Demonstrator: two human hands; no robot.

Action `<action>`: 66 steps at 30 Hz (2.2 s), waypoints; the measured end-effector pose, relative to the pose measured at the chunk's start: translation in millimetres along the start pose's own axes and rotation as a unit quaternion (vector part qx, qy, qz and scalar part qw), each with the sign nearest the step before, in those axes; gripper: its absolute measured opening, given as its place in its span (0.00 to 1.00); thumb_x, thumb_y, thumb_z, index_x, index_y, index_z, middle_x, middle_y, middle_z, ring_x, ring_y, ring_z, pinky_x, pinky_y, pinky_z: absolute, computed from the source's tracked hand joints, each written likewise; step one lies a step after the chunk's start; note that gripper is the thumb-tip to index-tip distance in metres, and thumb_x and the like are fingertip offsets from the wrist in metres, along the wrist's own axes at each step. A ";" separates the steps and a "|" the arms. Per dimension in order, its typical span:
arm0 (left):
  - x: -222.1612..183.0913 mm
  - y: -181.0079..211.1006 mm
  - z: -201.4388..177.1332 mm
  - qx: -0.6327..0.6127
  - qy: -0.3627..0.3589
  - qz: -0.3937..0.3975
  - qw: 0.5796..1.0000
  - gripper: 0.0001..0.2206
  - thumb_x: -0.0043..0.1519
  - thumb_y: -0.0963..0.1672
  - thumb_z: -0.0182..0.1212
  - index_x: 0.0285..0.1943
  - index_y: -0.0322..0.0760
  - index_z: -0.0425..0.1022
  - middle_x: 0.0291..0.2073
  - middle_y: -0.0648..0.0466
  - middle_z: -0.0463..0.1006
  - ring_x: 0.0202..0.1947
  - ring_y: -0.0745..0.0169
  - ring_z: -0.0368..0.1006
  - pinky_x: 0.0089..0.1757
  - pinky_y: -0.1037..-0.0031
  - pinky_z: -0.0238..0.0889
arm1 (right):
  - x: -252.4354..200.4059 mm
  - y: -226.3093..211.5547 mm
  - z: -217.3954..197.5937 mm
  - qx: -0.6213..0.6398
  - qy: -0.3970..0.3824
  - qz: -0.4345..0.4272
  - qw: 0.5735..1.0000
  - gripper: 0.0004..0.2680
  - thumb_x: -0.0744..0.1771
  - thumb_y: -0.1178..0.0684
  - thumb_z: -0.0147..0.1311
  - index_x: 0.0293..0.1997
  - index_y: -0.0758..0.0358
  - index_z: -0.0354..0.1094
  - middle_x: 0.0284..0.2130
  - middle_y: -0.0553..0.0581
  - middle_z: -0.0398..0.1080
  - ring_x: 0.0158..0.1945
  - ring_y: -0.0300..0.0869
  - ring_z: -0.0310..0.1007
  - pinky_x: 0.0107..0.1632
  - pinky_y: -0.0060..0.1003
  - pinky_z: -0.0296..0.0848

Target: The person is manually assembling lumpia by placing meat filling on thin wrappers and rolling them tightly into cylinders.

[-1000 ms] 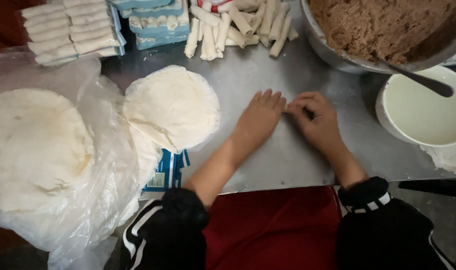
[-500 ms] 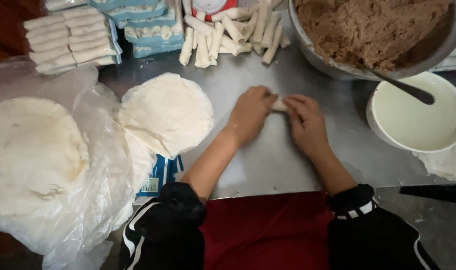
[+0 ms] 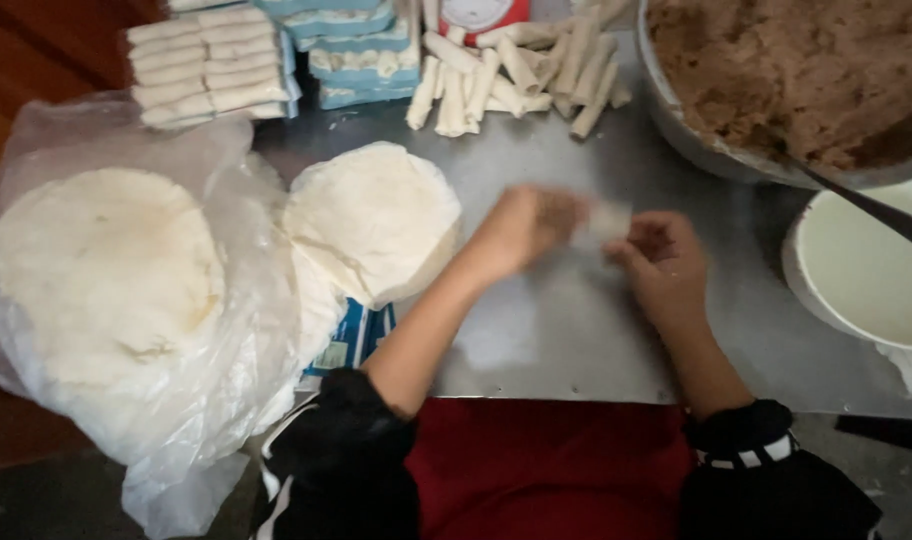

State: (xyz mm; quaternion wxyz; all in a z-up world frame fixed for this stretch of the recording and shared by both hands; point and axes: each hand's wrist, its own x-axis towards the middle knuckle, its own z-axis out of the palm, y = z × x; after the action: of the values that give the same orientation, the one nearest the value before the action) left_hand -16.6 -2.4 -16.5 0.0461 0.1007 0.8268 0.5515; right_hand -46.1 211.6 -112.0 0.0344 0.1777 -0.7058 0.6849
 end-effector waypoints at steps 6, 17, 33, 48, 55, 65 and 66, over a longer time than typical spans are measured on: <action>-11.3 8.8 -52.3 0.194 0.333 0.045 0.922 0.30 0.68 0.39 0.52 0.76 0.34 0.39 0.76 0.45 0.40 0.77 0.50 0.37 0.71 0.65 0.32 | 2.3 -40.1 7.5 -0.008 0.021 0.012 1.000 0.14 0.71 0.45 0.43 0.55 0.65 0.56 0.42 0.61 0.63 0.37 0.42 0.70 0.40 0.35 0.75; -111.6 -42.6 -63.0 0.350 0.388 -0.093 0.847 0.10 0.62 0.50 0.61 0.37 0.46 0.82 0.22 0.57 0.74 0.25 0.58 0.76 0.29 0.68 0.68 | -3.5 -39.1 6.5 -0.086 -0.008 -0.018 0.996 0.14 0.75 0.48 0.38 0.48 0.71 0.68 0.33 0.64 0.69 0.37 0.48 0.74 0.43 0.42 0.76; -113.9 33.4 52.7 -0.164 0.213 -0.168 0.948 0.06 0.60 0.43 0.63 0.42 0.37 0.81 0.34 0.48 0.80 0.37 0.60 0.78 0.37 0.72 0.73 | -77.5 -96.6 49.4 0.011 -0.010 0.152 0.988 0.07 0.66 0.55 0.57 0.43 0.68 0.71 0.32 0.62 0.73 0.39 0.46 0.76 0.44 0.42 0.75; -130.6 29.5 56.8 -0.134 0.246 -0.168 0.945 0.12 0.65 0.44 0.53 0.45 0.29 0.79 0.32 0.40 0.80 0.36 0.49 0.78 0.34 0.64 0.71 | -83.4 -125.7 51.0 -0.006 0.018 0.198 0.980 0.04 0.66 0.58 0.58 0.41 0.68 0.73 0.26 0.57 0.71 0.33 0.39 0.71 0.41 0.38 0.74; -120.6 33.8 57.3 -0.124 0.303 -0.093 0.940 0.12 0.65 0.44 0.51 0.47 0.30 0.77 0.35 0.38 0.78 0.36 0.47 0.76 0.35 0.61 0.71 | -70.8 -132.0 60.6 -0.054 0.060 0.252 0.964 0.12 0.69 0.52 0.52 0.55 0.66 0.64 0.39 0.64 0.68 0.43 0.48 0.68 0.46 0.47 0.68; -127.3 3.5 37.2 -0.421 0.283 -0.115 0.854 0.12 0.70 0.45 0.44 0.40 0.37 0.72 0.26 0.59 0.70 0.27 0.67 0.68 0.32 0.81 0.61 | -57.9 -156.8 56.0 -0.087 0.096 0.230 0.964 0.14 0.63 0.44 0.67 0.42 0.63 0.72 0.26 0.58 0.73 0.29 0.39 0.72 0.34 0.36 0.74; -127.2 15.7 31.4 -0.420 0.283 -0.114 0.855 0.12 0.70 0.45 0.44 0.40 0.37 0.72 0.26 0.59 0.70 0.27 0.67 0.68 0.32 0.81 0.61 | -62.7 -146.6 57.3 -0.086 0.097 0.229 0.965 0.14 0.63 0.44 0.67 0.42 0.63 0.72 0.26 0.58 0.73 0.29 0.39 0.72 0.34 0.36 0.74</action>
State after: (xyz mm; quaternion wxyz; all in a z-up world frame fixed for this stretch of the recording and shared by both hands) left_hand 115.2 4.2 -18.6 -0.0893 -0.1835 0.4994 0.8420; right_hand 67.3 168.5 6.2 -0.0395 -0.0594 -0.7771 0.6253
